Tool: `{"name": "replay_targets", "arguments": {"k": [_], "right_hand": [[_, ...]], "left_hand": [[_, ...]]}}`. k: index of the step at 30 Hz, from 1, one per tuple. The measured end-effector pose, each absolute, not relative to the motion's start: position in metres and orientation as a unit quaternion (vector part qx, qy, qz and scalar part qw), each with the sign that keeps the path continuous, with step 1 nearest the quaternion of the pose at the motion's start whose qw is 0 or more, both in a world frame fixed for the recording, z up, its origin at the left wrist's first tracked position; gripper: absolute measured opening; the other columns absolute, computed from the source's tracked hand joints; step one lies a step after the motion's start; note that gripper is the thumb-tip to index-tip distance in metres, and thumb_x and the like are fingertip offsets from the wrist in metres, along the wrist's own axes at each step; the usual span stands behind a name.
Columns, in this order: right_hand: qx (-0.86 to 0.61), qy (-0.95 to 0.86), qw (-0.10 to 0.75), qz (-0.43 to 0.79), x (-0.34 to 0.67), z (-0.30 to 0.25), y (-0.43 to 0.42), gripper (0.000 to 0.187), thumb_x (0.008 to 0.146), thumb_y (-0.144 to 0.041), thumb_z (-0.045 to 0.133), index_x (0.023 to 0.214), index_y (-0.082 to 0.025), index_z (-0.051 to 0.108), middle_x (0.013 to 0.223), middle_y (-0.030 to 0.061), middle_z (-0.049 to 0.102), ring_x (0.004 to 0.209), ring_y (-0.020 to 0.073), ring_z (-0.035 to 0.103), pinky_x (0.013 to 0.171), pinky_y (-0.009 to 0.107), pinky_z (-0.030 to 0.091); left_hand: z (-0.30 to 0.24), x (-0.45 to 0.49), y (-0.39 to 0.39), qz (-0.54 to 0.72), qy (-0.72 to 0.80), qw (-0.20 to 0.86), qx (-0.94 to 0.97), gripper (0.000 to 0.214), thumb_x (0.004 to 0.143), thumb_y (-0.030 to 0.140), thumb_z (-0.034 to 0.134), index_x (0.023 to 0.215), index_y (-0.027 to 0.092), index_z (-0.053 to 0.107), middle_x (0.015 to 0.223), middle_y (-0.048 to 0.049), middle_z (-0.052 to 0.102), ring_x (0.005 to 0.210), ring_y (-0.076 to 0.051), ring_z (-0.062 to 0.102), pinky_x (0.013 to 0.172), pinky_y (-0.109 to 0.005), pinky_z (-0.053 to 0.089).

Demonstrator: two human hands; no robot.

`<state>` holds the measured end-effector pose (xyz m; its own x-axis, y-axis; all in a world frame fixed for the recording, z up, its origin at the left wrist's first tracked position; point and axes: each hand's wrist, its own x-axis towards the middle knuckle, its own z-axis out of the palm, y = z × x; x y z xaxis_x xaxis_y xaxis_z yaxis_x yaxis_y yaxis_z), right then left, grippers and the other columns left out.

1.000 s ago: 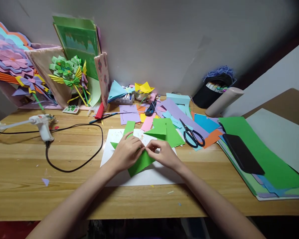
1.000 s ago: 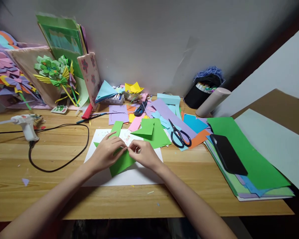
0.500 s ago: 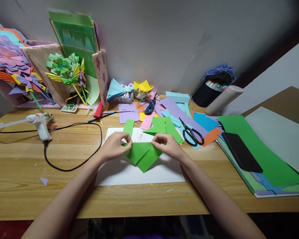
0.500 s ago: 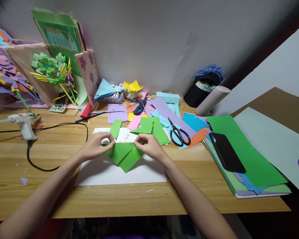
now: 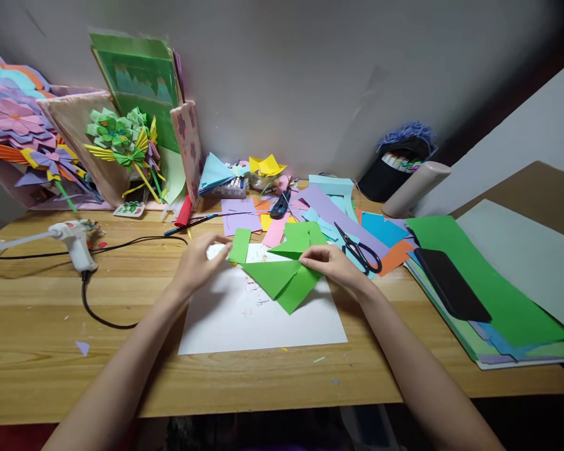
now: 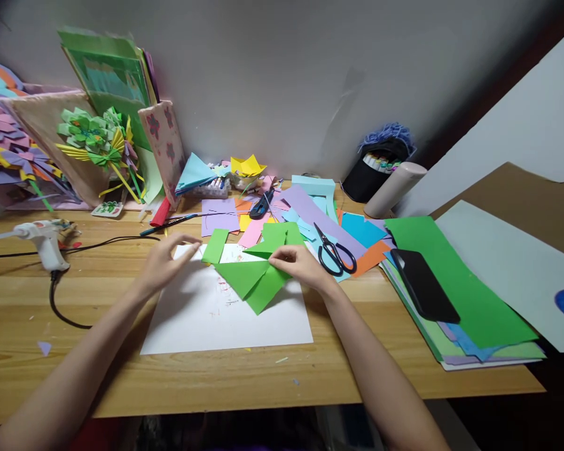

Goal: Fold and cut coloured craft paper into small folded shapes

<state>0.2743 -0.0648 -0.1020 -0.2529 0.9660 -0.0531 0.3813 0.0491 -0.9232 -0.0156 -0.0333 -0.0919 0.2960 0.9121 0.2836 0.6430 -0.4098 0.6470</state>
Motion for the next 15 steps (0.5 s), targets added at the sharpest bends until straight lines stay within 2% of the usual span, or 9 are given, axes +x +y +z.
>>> {"name": "replay_targets", "arguments": {"k": [3, 6, 8, 10, 12, 14, 15], "right_hand": [[-0.497, -0.667, 0.302, 0.465, 0.260, -0.100, -0.069, 0.024, 0.074, -0.038, 0.056, 0.072, -0.015, 0.063, 0.069, 0.0024, 0.060, 0.064, 0.0135, 0.052, 0.059, 0.025, 0.038], [-0.490, -0.686, 0.324, 0.428, 0.252, -0.100, -0.069, 0.024, 0.075, -0.038, 0.054, 0.071, -0.016, 0.063, 0.073, 0.0029, 0.062, 0.069, 0.0151, 0.054, 0.064, 0.026, 0.040], [-0.511, -0.678, 0.347, 0.400, 0.258, -0.100, -0.065, 0.027, 0.079, -0.040, 0.050, 0.075, -0.017, 0.063, 0.075, 0.0035, 0.063, 0.072, 0.0161, 0.056, 0.066, 0.027, 0.041], [-0.588, -0.652, 0.353, 0.325, 0.275, -0.099, -0.062, 0.029, 0.083, -0.038, 0.043, 0.080, -0.017, 0.062, 0.079, 0.0052, 0.064, 0.076, 0.0177, 0.058, 0.070, 0.028, 0.042], [-0.713, -0.606, 0.303, 0.183, 0.297, -0.100, -0.059, 0.025, 0.084, -0.030, 0.041, 0.086, -0.014, 0.060, 0.088, 0.0103, 0.063, 0.086, 0.0217, 0.057, 0.076, 0.032, 0.041], [-0.818, -0.544, 0.179, 0.054, 0.318, -0.103, -0.058, 0.024, 0.079, -0.021, 0.044, 0.094, -0.008, 0.057, 0.099, 0.0197, 0.059, 0.097, 0.0289, 0.054, 0.080, 0.038, 0.040], [-0.846, -0.519, 0.120, 0.034, 0.326, -0.106, -0.058, 0.027, 0.077, -0.019, 0.046, 0.098, -0.004, 0.055, 0.102, 0.0234, 0.057, 0.099, 0.0319, 0.052, 0.079, 0.039, 0.040]], "left_hand": [[-0.096, 0.007, -0.050, 0.218, 0.413, 0.296, 0.833, 0.030, 0.073, 0.040, 0.055, 0.097, 0.022, 0.060, 0.095, -0.0045, 0.065, 0.083, -0.018, 0.059, 0.072, -0.025, 0.041], [-0.103, 0.023, -0.062, 0.141, 0.403, 0.335, 0.840, 0.028, 0.065, 0.046, 0.062, 0.076, 0.020, 0.061, 0.074, -0.0032, 0.065, 0.067, -0.018, 0.059, 0.056, -0.024, 0.039], [-0.106, 0.026, -0.064, 0.134, 0.415, 0.399, 0.806, 0.029, 0.069, 0.047, 0.058, 0.064, 0.019, 0.054, 0.061, -0.0008, 0.060, 0.054, -0.015, 0.057, 0.048, -0.022, 0.036], [-0.109, 0.026, -0.061, 0.145, 0.429, 0.496, 0.741, 0.031, 0.074, 0.047, 0.052, 0.066, 0.018, 0.051, 0.057, 0.0011, 0.058, 0.042, -0.011, 0.054, 0.040, -0.020, 0.033], [-0.111, 0.024, -0.056, 0.173, 0.448, 0.563, 0.673, 0.032, 0.076, 0.049, 0.048, 0.071, 0.018, 0.049, 0.057, 0.0017, 0.059, 0.032, -0.008, 0.046, 0.033, -0.019, 0.028], [-0.112, 0.023, -0.052, 0.214, 0.473, 0.581, 0.627, 0.035, 0.076, 0.051, 0.047, 0.073, 0.017, 0.049, 0.053, 0.0028, 0.058, 0.026, -0.005, 0.037, 0.029, -0.018, 0.024], [-0.113, 0.023, -0.051, 0.234, 0.487, 0.579, 0.610, 0.035, 0.075, 0.052, 0.047, 0.073, 0.017, 0.049, 0.049, 0.0039, 0.057, 0.024, -0.004, 0.033, 0.028, -0.017, 0.022]]}}
